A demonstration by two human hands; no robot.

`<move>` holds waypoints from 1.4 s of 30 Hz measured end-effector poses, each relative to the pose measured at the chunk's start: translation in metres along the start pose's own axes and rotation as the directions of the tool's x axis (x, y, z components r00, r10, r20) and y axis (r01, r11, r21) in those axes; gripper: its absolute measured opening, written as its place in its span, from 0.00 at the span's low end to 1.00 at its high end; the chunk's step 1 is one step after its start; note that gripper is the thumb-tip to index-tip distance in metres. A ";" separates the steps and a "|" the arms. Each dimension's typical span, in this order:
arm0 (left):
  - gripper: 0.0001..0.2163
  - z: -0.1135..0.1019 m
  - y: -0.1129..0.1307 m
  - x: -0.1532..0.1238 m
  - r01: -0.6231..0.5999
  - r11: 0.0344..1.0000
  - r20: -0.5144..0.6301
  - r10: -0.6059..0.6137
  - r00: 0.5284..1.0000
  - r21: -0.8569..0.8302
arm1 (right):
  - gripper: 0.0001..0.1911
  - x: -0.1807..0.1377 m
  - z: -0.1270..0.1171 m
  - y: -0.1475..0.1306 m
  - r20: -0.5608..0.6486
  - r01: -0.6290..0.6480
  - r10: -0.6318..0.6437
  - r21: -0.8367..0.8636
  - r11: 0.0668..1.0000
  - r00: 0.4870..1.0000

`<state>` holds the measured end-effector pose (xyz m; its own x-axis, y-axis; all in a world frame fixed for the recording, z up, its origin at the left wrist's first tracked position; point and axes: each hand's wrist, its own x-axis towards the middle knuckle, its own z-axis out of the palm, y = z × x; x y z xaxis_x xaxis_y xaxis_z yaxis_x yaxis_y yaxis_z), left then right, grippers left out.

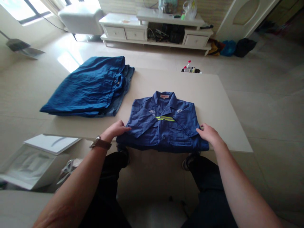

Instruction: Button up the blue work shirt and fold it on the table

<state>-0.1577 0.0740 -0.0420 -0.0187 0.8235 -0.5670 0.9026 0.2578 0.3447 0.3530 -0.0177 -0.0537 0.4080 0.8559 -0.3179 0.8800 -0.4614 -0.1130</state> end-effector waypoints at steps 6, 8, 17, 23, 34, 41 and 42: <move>0.13 -0.004 -0.006 -0.007 -0.016 0.996 0.190 0.000 0.982 0.086 | 0.16 0.008 0.001 0.020 0.230 -0.057 0.017 0.168 0.984 0.973; 0.10 -0.003 -0.007 -0.009 -0.031 0.995 0.186 0.013 0.983 0.095 | 0.12 0.008 0.004 0.022 0.308 -0.083 -0.004 0.267 0.960 0.951; 0.06 -0.001 0.002 0.004 -0.030 0.965 -0.087 0.007 0.996 -0.260 | 0.10 0.018 0.008 0.001 0.048 -0.075 0.063 0.314 0.946 0.997; 0.24 -0.007 0.008 0.009 -0.060 0.939 -0.398 -0.085 0.913 -0.339 | 0.26 0.009 0.011 -0.011 -0.349 0.025 0.096 0.327 0.945 0.932; 0.07 -0.001 -0.032 -0.011 0.052 0.986 0.028 -0.057 0.998 0.157 | 0.11 -0.019 0.014 0.042 0.255 -0.048 -0.012 0.226 0.973 0.967; 0.17 -0.009 0.000 -0.008 -0.057 0.997 -0.374 0.034 0.927 -0.049 | 0.14 0.009 0.006 0.008 -0.173 -0.027 0.087 0.321 0.947 0.981; 0.20 -0.008 0.003 -0.008 -0.069 0.994 -0.401 0.030 0.916 -0.082 | 0.16 0.013 0.007 0.005 -0.204 -0.035 0.109 0.334 0.942 0.973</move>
<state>-0.1587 0.0723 -0.0302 -0.1620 0.9644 -0.2090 0.8634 0.2411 0.4432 0.3613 -0.0102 -0.0651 0.5422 0.8303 -0.1291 0.7335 -0.5426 -0.4093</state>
